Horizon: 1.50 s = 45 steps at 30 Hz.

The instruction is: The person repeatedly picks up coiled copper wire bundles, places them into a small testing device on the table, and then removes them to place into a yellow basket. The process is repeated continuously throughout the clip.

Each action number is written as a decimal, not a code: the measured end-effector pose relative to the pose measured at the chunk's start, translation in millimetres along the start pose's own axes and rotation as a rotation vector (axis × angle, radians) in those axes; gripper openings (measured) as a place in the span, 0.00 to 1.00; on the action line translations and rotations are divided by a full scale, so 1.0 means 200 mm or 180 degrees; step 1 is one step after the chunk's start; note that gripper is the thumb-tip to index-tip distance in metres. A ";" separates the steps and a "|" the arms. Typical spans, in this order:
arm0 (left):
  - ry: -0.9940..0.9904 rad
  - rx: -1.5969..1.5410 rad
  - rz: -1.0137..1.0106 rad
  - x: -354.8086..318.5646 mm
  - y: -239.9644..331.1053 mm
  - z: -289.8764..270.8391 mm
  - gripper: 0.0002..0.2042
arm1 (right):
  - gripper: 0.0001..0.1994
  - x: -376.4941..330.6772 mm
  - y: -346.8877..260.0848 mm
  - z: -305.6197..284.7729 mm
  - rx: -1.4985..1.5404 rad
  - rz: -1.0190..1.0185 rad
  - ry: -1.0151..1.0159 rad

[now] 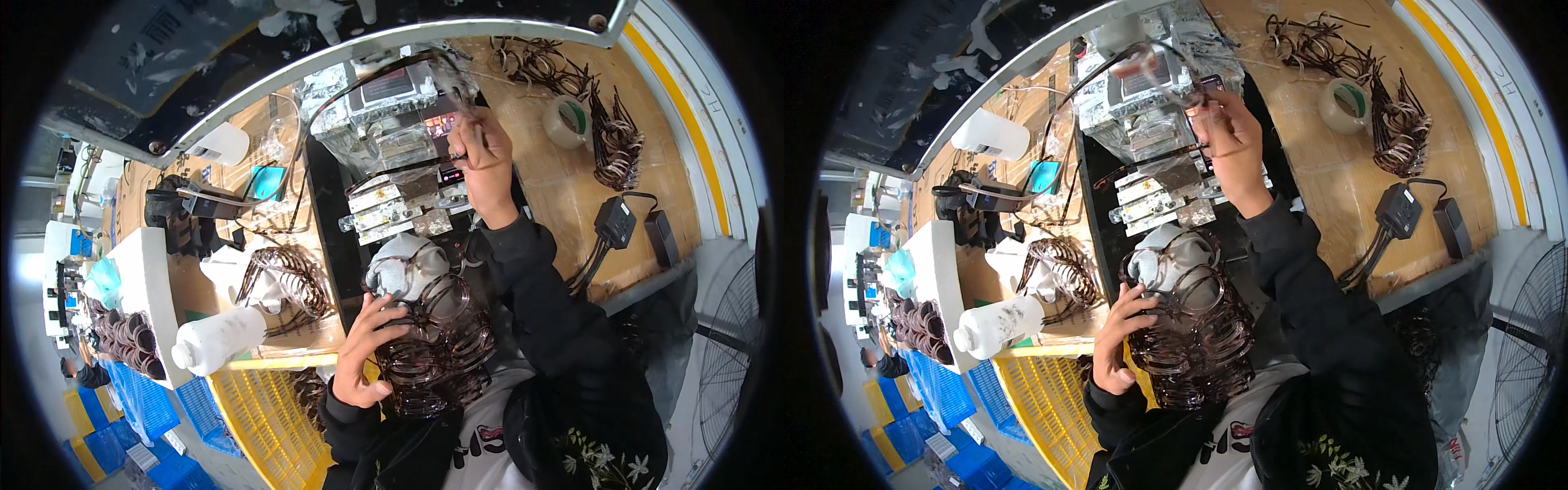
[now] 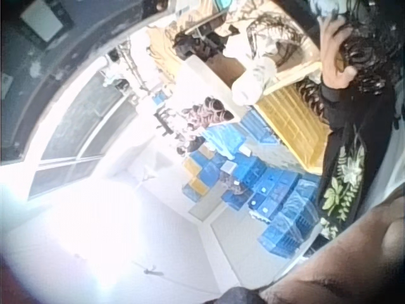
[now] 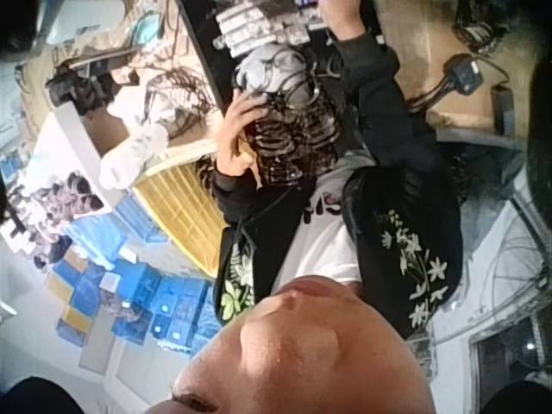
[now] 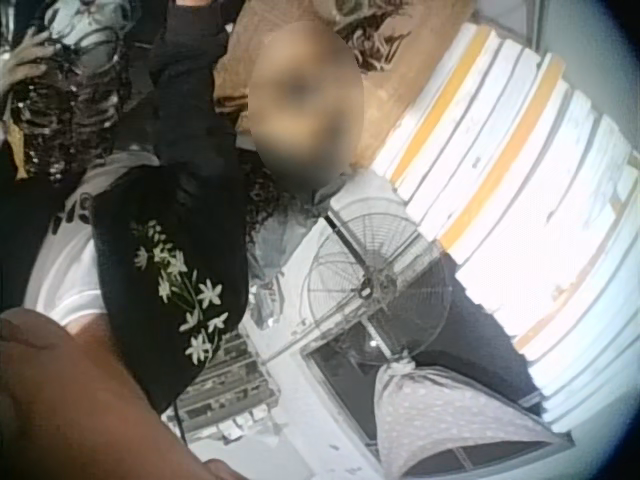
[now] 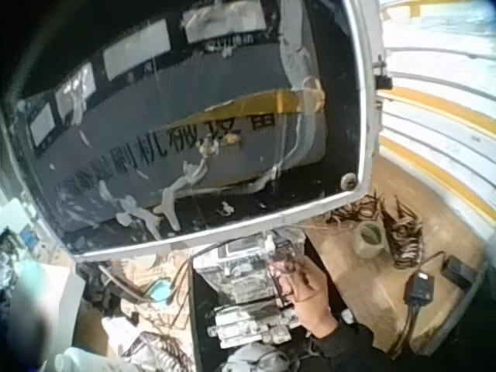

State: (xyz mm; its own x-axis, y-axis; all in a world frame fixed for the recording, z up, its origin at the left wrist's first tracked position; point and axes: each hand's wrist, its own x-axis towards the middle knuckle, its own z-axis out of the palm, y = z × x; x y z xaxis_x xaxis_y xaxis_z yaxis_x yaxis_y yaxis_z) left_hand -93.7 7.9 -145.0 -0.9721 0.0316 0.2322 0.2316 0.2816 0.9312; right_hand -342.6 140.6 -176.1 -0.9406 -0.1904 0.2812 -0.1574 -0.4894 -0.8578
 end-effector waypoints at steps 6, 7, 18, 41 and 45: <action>-0.0045 -0.0057 -0.0312 0.11 -0.02 -0.02 0.27 | 0.10 0.09 0.09 0.00 -0.0201 -0.0337 -0.0233; 0.0057 -0.0166 -0.0306 0.12 -0.02 -0.02 0.26 | 0.10 0.09 0.09 0.00 -0.0199 -0.0347 -0.0235; 0.1133 -0.0087 -0.0047 0.24 0.04 -0.06 0.17 | 0.09 0.04 0.00 0.04 -0.0927 -0.0283 0.0090; 0.1812 -0.0202 -0.0161 0.19 0.01 -0.05 0.17 | 0.06 -0.16 -0.38 -0.23 -0.1745 -0.0552 -0.0981; 0.2045 -0.0410 -0.0311 0.19 -0.01 -0.01 0.19 | 0.09 -0.06 -0.26 -0.15 -0.0919 -0.0567 -0.0095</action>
State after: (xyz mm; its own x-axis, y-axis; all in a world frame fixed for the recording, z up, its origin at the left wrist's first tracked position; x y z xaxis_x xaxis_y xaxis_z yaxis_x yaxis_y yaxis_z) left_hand -131.3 6.7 -137.8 -0.7832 -0.5779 0.2294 0.1847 0.1360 0.9733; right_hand -331.2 193.4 -147.9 -0.8820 -0.1505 0.4465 -0.4012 -0.2570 -0.8792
